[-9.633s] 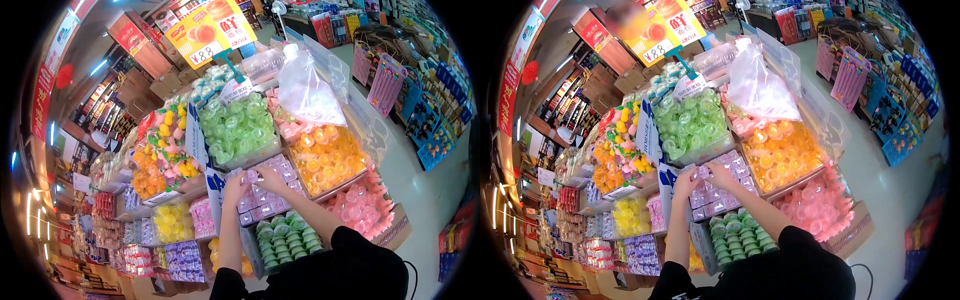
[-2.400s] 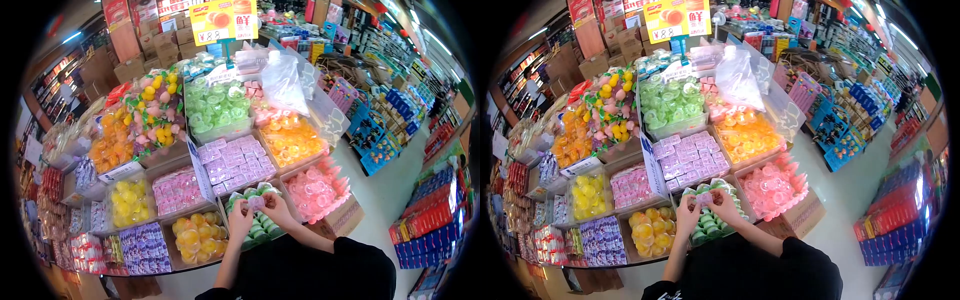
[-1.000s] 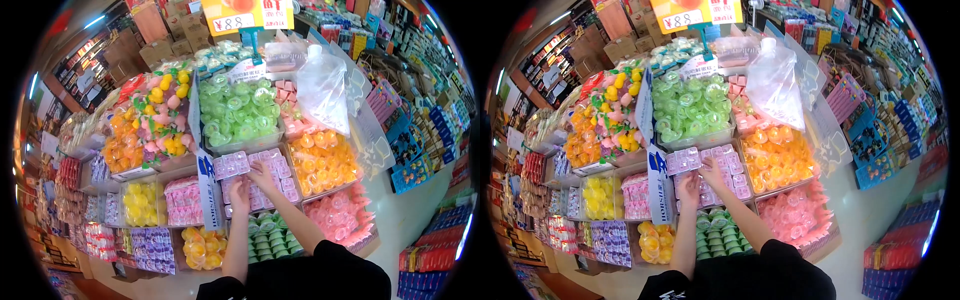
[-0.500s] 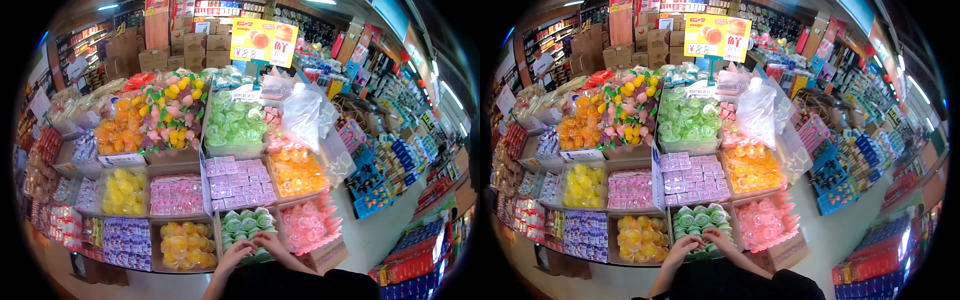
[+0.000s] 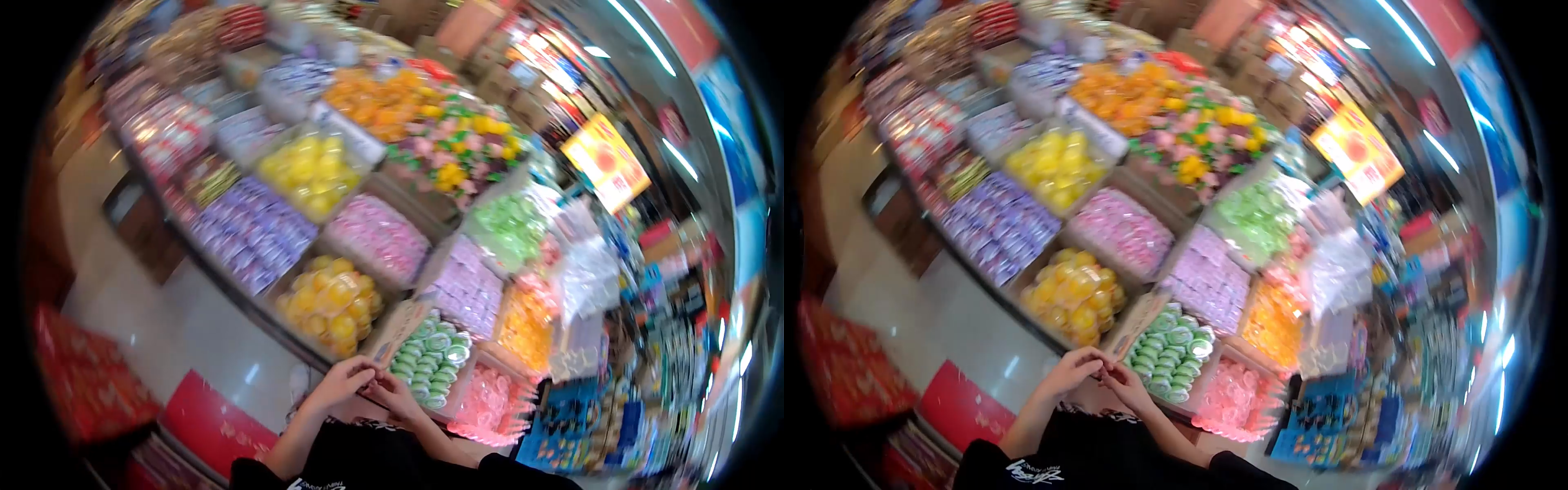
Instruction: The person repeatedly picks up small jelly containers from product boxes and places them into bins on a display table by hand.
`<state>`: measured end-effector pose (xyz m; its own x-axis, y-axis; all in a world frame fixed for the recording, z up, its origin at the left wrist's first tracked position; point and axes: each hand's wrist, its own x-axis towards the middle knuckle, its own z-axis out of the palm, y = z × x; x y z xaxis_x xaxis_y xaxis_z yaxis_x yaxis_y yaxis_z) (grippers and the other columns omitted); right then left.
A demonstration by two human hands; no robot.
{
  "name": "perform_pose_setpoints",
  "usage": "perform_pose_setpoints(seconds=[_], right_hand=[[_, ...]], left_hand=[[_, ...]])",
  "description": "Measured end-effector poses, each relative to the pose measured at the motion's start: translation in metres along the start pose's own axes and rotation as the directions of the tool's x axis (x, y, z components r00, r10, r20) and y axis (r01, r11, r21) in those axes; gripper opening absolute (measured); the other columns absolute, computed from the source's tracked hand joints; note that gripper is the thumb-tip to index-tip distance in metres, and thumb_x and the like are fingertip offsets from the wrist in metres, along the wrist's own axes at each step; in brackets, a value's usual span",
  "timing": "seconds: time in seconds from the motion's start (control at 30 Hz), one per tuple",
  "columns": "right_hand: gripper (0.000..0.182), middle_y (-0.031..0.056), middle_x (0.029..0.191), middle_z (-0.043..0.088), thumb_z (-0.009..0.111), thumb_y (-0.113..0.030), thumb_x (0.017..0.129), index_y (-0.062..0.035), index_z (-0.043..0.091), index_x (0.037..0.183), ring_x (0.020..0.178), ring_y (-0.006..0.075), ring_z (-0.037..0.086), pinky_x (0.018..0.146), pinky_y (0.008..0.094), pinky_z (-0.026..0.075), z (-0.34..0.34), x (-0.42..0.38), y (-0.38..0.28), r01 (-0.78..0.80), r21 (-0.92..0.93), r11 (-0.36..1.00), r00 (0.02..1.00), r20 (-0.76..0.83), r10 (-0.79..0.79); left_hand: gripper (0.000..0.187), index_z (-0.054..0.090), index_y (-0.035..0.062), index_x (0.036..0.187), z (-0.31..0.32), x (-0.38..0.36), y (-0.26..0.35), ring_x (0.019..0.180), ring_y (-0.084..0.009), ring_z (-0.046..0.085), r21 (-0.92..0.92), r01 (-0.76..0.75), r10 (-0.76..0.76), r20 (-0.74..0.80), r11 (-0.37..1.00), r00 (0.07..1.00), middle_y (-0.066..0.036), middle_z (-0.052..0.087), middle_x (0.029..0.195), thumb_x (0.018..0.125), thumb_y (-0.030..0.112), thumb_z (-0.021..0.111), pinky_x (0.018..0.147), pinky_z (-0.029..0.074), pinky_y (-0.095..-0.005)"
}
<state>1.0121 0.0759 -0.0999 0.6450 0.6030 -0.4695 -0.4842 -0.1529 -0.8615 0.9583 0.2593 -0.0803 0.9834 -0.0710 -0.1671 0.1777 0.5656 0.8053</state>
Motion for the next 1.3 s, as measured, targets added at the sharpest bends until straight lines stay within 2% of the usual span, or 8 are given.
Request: perform_pose_setpoints(seconds=[0.17, 0.3, 0.5, 0.8, 0.9, 1.03, 1.2, 1.3], right_hand=[[0.018, 0.0072, 0.105, 0.064, 0.056, -0.007, 0.094, -0.0002, 0.060, 0.110, 0.090, 0.0131, 0.061, 0.082, 0.0261, 0.049, 0.023, -0.014, 0.024, 0.097, -0.252, 0.963, 0.951, 0.308, -0.015], [0.019, 0.0091, 0.101, 0.066, 0.058, -0.009, 0.095, 0.0007, 0.060, 0.111, 0.092, 0.0175, 0.066, 0.082, 0.0281, 0.052, 0.043, -0.025, 0.065, 0.074, -0.266, 0.961, 0.909, 0.415, 0.044], [0.016, 0.0093, 0.096, 0.068, 0.057, -0.011, 0.094, -0.0011, 0.061, 0.107, 0.084, 0.0153, 0.066, 0.073, 0.0255, 0.051, 0.094, -0.053, 0.133, 0.056, -0.334, 0.941, 0.835, 0.532, 0.139], [0.016, 0.0096, 0.098, 0.069, 0.056, -0.012, 0.095, -0.0011, 0.061, 0.106, 0.086, 0.0163, 0.067, 0.074, 0.0268, 0.048, 0.147, -0.157, 0.175, 0.139, -0.425, 0.895, 0.647, 0.723, 0.243], [0.016, 0.0097, 0.096, 0.069, 0.056, -0.012, 0.095, -0.0017, 0.061, 0.106, 0.085, 0.0165, 0.067, 0.074, 0.0262, 0.049, 0.141, -0.170, 0.180, 0.060, -0.475, 0.878, 0.713, 0.636, 0.295], [0.015, 0.0102, 0.092, 0.069, 0.056, -0.014, 0.095, -0.0021, 0.061, 0.103, 0.079, 0.0175, 0.068, 0.065, 0.0258, 0.051, 0.139, -0.169, 0.200, -0.047, -0.449, 0.893, 0.811, 0.505, 0.296], [0.015, 0.0116, 0.093, 0.068, 0.055, -0.015, 0.095, -0.0016, 0.060, 0.101, 0.078, 0.0196, 0.068, 0.065, 0.0281, 0.052, 0.229, -0.196, 0.216, -0.003, -0.464, 0.886, 0.839, 0.481, 0.255], [0.016, 0.0123, 0.094, 0.067, 0.054, -0.014, 0.095, -0.0011, 0.059, 0.103, 0.083, 0.0210, 0.067, 0.070, 0.0299, 0.052, 0.329, -0.249, 0.224, 0.066, -0.421, 0.905, 0.750, 0.619, 0.233]], left_hand=[[0.020, 0.061, 0.0002, 0.108, -0.013, -0.114, -0.022, 0.090, -0.0133, 0.061, 0.106, -0.138, 0.169, -0.399, 0.985, 0.901, -0.007, 0.066, 0.098, 0.097, 0.014, 0.053, 0.079, 0.050, -0.0278], [0.018, 0.062, 0.0024, 0.107, 0.010, -0.225, -0.063, 0.090, -0.0133, 0.061, 0.104, -0.251, 0.253, -0.679, 0.962, 0.689, -0.006, 0.066, 0.099, 0.096, 0.014, 0.053, 0.079, 0.050, -0.0273], [0.017, 0.063, 0.0035, 0.101, 0.083, -0.364, -0.137, 0.088, -0.0124, 0.063, 0.002, -0.141, 0.054, -0.928, 0.990, 0.370, -0.005, 0.066, 0.094, 0.096, 0.016, 0.053, 0.075, 0.049, -0.0250], [0.022, 0.063, 0.0006, 0.103, 0.117, -0.471, -0.164, 0.085, -0.0139, 0.064, 0.087, -0.217, 0.115, -0.986, 0.972, 0.122, -0.007, 0.067, 0.095, 0.096, 0.018, 0.053, 0.075, 0.051, -0.0269], [0.023, 0.063, 0.0004, 0.105, 0.114, -0.491, -0.165, 0.086, -0.0142, 0.065, 0.153, -0.268, 0.202, -0.965, 0.951, 0.166, -0.007, 0.067, 0.095, 0.095, 0.019, 0.053, 0.073, 0.050, -0.0272], [0.021, 0.063, -0.0012, 0.104, 0.117, -0.551, -0.169, 0.086, -0.0164, 0.066, 0.183, -0.236, 0.209, -0.974, 0.954, 0.090, -0.009, 0.069, 0.095, 0.095, 0.015, 0.054, 0.074, 0.053, -0.0304], [0.019, 0.065, -0.0016, 0.102, 0.118, -0.681, -0.192, 0.085, -0.0173, 0.067, 0.438, -0.114, 0.396, -0.877, 0.892, -0.272, -0.011, 0.070, 0.092, 0.091, 0.012, 0.058, 0.075, 0.053, -0.0295], [0.015, 0.065, 0.0003, 0.100, 0.138, -0.758, -0.179, 0.079, -0.0156, 0.065, 0.513, -0.056, 0.412, -0.745, 0.857, -0.525, -0.009, 0.067, 0.086, 0.089, 0.008, 0.058, 0.070, 0.052, -0.0280]])
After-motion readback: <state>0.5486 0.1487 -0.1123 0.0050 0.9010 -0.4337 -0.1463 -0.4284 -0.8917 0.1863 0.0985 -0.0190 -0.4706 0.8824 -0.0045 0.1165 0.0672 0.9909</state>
